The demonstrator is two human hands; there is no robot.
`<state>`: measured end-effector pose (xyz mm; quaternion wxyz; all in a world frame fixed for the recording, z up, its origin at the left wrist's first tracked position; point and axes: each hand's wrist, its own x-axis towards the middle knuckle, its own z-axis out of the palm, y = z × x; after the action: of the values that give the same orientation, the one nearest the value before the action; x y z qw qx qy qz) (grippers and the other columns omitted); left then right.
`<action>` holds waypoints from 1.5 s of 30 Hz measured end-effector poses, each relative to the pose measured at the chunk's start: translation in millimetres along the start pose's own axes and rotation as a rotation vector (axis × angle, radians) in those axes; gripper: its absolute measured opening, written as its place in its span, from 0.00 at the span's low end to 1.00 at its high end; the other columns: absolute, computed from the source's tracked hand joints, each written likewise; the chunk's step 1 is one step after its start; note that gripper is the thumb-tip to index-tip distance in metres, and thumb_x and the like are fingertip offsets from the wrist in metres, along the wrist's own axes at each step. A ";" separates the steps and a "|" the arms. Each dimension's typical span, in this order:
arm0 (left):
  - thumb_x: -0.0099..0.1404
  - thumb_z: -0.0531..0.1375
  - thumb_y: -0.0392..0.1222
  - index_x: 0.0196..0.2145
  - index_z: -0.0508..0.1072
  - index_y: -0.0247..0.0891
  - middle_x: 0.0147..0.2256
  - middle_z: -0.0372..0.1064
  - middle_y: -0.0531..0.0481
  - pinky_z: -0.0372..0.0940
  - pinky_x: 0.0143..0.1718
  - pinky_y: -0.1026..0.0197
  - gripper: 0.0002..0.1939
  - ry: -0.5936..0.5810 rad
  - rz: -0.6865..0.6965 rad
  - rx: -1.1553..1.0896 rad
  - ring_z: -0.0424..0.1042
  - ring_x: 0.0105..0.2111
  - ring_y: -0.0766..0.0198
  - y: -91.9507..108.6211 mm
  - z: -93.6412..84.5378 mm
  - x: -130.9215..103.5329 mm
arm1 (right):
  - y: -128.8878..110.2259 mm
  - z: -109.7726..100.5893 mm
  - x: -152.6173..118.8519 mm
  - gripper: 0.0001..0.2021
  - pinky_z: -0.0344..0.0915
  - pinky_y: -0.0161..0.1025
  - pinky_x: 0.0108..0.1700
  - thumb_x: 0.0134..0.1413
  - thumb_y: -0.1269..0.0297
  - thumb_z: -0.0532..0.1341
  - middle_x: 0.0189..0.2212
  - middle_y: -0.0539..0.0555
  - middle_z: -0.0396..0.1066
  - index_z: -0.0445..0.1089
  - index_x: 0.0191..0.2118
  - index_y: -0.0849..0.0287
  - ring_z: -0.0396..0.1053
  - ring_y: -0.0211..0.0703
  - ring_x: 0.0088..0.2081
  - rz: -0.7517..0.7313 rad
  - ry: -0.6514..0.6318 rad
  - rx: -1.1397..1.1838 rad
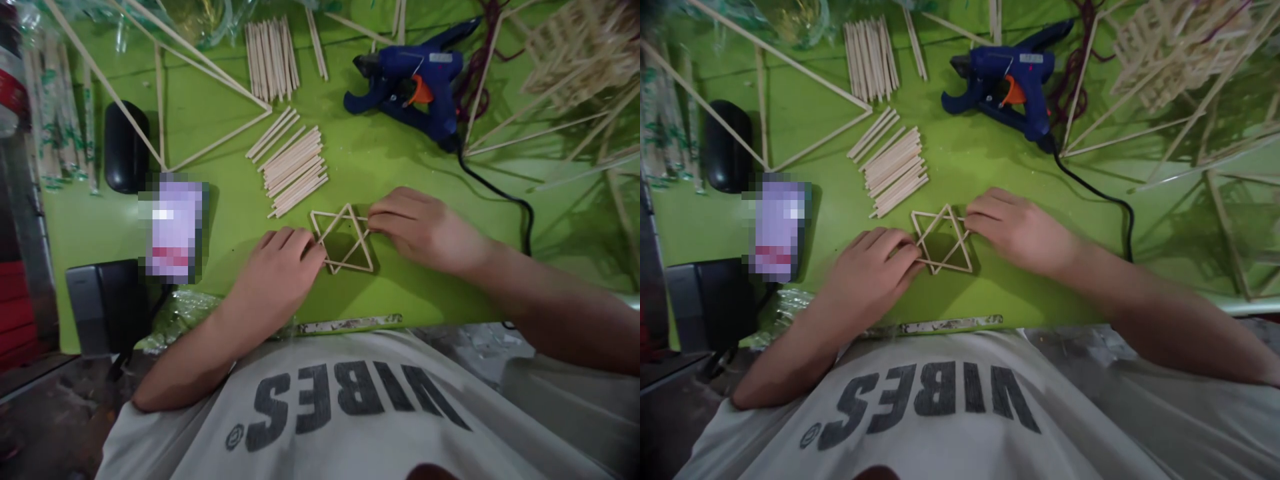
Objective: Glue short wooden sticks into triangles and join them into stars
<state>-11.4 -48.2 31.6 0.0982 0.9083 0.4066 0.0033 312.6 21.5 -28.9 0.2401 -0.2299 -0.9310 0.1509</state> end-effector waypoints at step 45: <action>0.82 0.51 0.25 0.73 0.78 0.31 0.71 0.80 0.33 0.74 0.80 0.34 0.29 0.032 -0.242 -0.203 0.77 0.74 0.42 -27.7 11.0 20.2 | 21.4 -5.0 8.4 0.11 0.78 0.59 0.72 0.79 0.65 0.62 0.58 0.60 0.88 0.84 0.53 0.53 0.82 0.58 0.62 0.320 0.002 -0.230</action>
<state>-17.3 -17.2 14.3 0.1825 0.8380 0.5122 0.0471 316.2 44.7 -29.9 0.1860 -0.4010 -0.8934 0.0796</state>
